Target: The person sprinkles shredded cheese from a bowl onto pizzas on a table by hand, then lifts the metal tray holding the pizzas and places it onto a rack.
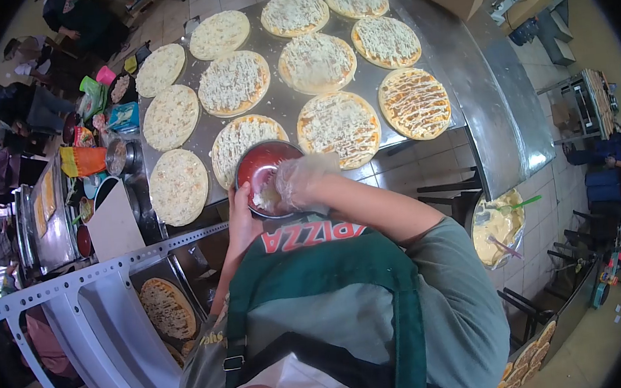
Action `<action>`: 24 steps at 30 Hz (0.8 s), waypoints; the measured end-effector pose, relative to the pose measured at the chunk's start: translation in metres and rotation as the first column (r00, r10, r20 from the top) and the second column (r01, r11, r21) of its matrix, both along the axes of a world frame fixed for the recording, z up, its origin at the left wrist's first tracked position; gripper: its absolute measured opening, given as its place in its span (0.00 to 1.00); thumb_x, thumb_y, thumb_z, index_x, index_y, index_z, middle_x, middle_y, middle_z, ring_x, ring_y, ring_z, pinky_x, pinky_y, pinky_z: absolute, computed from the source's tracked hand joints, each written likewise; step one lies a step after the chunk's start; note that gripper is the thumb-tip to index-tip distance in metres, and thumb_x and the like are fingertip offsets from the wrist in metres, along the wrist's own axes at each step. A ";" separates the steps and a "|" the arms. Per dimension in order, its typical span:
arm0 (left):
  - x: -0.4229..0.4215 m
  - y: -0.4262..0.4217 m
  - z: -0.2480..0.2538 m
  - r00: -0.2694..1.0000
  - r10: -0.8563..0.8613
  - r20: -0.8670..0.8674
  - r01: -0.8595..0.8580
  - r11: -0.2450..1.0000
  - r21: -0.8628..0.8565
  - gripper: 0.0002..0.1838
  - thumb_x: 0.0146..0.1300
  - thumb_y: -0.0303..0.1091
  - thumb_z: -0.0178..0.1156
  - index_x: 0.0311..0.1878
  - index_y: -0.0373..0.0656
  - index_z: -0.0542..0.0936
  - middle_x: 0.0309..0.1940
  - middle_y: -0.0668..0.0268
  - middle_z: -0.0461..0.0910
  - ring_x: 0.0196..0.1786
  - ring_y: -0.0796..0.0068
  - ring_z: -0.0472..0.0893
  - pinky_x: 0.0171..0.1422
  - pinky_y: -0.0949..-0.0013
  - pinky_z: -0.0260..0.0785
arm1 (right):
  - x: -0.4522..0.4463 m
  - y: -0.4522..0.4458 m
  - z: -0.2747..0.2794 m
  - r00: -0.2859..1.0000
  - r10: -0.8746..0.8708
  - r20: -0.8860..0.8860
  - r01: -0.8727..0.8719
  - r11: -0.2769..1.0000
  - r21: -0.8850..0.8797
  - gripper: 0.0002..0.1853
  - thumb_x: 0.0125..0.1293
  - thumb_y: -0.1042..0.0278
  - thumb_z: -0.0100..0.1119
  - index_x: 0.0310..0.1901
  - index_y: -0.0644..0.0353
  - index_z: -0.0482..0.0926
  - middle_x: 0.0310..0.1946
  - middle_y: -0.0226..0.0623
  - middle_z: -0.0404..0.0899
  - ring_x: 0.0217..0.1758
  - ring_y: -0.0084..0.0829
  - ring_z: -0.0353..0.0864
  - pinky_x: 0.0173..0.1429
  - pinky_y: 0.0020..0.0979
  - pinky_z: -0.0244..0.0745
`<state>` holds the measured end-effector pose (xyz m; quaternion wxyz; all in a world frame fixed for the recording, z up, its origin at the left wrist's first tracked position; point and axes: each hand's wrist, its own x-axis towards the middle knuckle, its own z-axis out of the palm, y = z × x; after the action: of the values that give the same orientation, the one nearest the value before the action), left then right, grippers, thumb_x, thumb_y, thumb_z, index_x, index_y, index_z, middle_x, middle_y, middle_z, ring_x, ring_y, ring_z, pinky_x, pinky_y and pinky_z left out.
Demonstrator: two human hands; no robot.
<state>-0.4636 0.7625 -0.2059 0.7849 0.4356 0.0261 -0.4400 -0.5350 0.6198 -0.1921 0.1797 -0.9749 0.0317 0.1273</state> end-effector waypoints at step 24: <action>-0.012 -0.015 -0.069 0.946 -0.240 -0.218 0.233 0.971 -0.056 0.30 0.59 0.36 0.51 0.62 0.42 0.49 0.49 0.57 0.68 0.51 0.66 0.71 0.53 0.61 0.67 | -0.037 -0.025 -0.009 0.673 -0.380 -0.635 0.351 -0.592 0.725 0.12 0.52 0.78 0.59 0.40 0.64 0.72 0.30 0.37 0.75 0.33 0.27 0.76 0.37 0.22 0.71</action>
<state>-0.4752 0.7472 -0.2745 0.7250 0.3717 0.0551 -0.5772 -0.5719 0.5950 -0.2015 0.9082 -0.2858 0.3059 0.0014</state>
